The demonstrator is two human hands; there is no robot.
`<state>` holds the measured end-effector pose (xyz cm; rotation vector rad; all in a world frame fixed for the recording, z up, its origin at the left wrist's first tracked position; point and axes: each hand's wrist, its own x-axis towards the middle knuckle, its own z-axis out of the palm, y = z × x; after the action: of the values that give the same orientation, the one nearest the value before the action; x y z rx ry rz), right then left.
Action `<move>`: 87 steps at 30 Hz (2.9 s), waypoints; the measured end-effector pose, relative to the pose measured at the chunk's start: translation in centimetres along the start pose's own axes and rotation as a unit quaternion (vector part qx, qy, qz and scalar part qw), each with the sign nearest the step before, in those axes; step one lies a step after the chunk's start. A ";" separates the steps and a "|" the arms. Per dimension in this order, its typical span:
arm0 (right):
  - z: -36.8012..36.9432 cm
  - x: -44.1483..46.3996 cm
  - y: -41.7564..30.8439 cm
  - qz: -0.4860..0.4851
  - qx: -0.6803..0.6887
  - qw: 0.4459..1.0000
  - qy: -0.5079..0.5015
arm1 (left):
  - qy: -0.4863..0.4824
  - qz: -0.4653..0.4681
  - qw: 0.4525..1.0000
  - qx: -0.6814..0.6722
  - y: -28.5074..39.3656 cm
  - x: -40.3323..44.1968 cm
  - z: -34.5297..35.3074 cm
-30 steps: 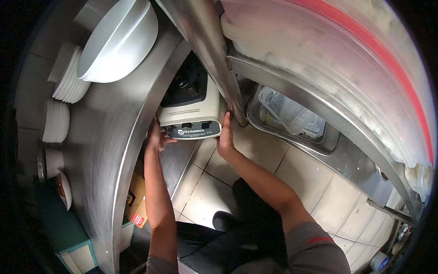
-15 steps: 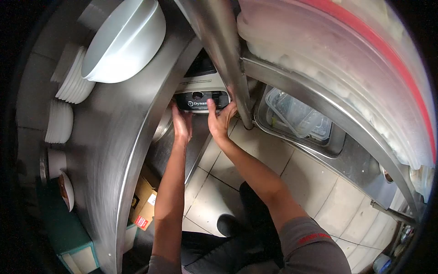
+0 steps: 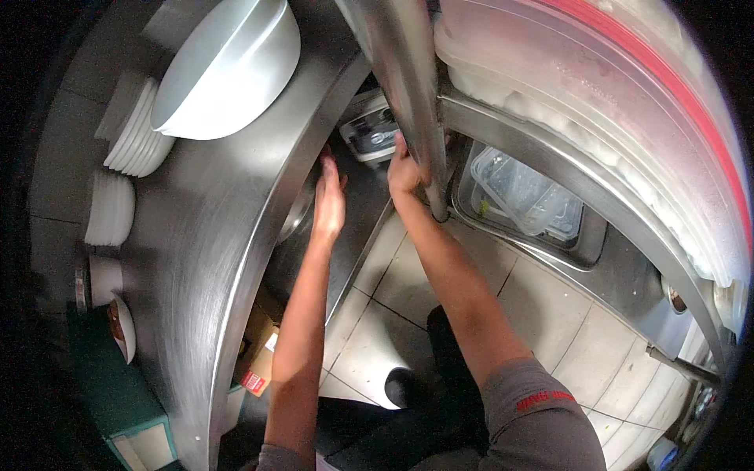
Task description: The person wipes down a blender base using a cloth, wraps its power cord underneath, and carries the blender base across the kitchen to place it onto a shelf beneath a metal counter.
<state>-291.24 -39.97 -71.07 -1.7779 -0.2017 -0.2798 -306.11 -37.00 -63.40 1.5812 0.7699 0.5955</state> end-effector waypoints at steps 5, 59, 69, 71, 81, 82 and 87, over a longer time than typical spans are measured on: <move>1.2 -2.8 -4.2 0.096 0.126 0.983 -0.098 | -0.025 -0.039 0.996 0.081 2.9 -4.9 -0.4; 6.3 0.4 -2.7 -0.027 -0.051 0.934 -0.352 | -0.216 -0.198 0.908 0.301 2.8 -19.7 -1.2; -17.5 -14.9 -5.4 -0.059 -0.317 0.554 -0.767 | -0.199 -0.192 0.929 0.247 -3.5 -26.9 2.0; -22.5 -16.1 -6.5 -0.109 -0.355 0.544 -0.753 | -0.217 -0.203 0.900 0.319 -1.6 -28.5 2.8; -46.1 -3.9 -22.4 -0.106 -0.466 0.507 -0.718 | -0.305 -0.101 0.884 0.340 21.0 -37.6 7.8; -48.6 -2.2 -22.8 -0.061 -0.472 0.506 -0.719 | -0.310 -0.046 0.896 0.316 25.4 -38.3 8.0; -62.6 5.0 -24.6 0.174 -0.506 0.633 -0.559 | -0.349 -0.178 0.872 0.294 27.1 -35.7 8.7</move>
<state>-298.46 -95.57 -33.64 -2.8293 -0.6537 1.3379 -318.85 -71.43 -36.28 1.9518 0.6744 -0.5322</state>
